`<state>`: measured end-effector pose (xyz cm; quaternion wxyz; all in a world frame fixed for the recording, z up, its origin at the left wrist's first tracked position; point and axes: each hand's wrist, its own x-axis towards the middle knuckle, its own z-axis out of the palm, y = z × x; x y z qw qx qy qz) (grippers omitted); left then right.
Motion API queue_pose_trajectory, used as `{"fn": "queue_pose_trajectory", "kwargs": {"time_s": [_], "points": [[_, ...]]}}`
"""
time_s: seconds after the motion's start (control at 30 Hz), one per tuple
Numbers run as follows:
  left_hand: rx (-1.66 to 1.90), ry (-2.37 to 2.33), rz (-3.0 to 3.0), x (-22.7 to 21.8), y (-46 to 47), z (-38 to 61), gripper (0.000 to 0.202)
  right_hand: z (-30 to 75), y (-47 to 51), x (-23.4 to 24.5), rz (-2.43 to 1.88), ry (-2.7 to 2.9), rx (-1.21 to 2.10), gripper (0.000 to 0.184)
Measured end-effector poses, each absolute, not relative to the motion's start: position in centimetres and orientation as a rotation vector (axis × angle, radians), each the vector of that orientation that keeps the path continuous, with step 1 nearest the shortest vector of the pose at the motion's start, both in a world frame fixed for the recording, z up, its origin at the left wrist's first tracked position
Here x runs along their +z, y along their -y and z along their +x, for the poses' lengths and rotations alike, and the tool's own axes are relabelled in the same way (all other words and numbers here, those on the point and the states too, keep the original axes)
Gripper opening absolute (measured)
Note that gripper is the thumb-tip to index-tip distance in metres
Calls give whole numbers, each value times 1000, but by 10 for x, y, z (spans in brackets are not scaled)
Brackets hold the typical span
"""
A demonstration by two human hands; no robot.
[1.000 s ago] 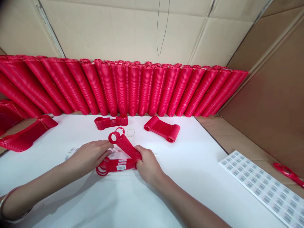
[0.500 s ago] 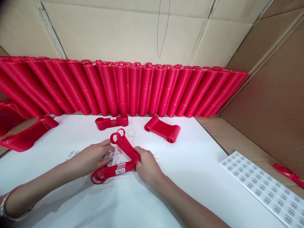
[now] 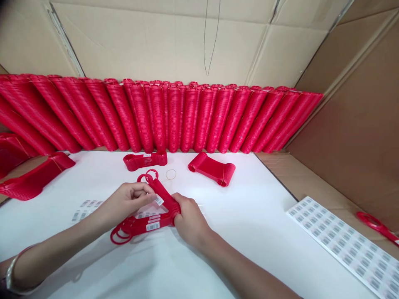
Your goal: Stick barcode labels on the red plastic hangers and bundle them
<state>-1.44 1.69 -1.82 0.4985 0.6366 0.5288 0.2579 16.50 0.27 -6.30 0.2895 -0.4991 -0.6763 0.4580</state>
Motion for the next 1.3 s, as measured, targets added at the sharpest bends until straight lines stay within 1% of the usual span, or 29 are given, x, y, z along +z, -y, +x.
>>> {"fn": "queue_pose_trajectory", "kwargs": {"time_s": [0.2, 0.47, 0.87, 1.1, 1.3], "points": [[675, -1285, 1458, -26, -18, -12, 27, 164, -2, -61, -1351, 1802, 1203, 33], [725, -1279, 1403, -33, -17, -10, 27, 165, -3, -65, -1327, 1742, 1264, 29], [721, -1281, 1426, -33, -14, -9, 28, 165, -2, -66, -1318, 1753, 1245, 28], [699, -1332, 1605, -33, -9, -10, 33, 165, -2, -64, -1335, 1756, 1247, 28], [613, -1498, 2022, -35, -7, -9, 25, 164, -2, -63, -1304, 1759, 1262, 30]]}}
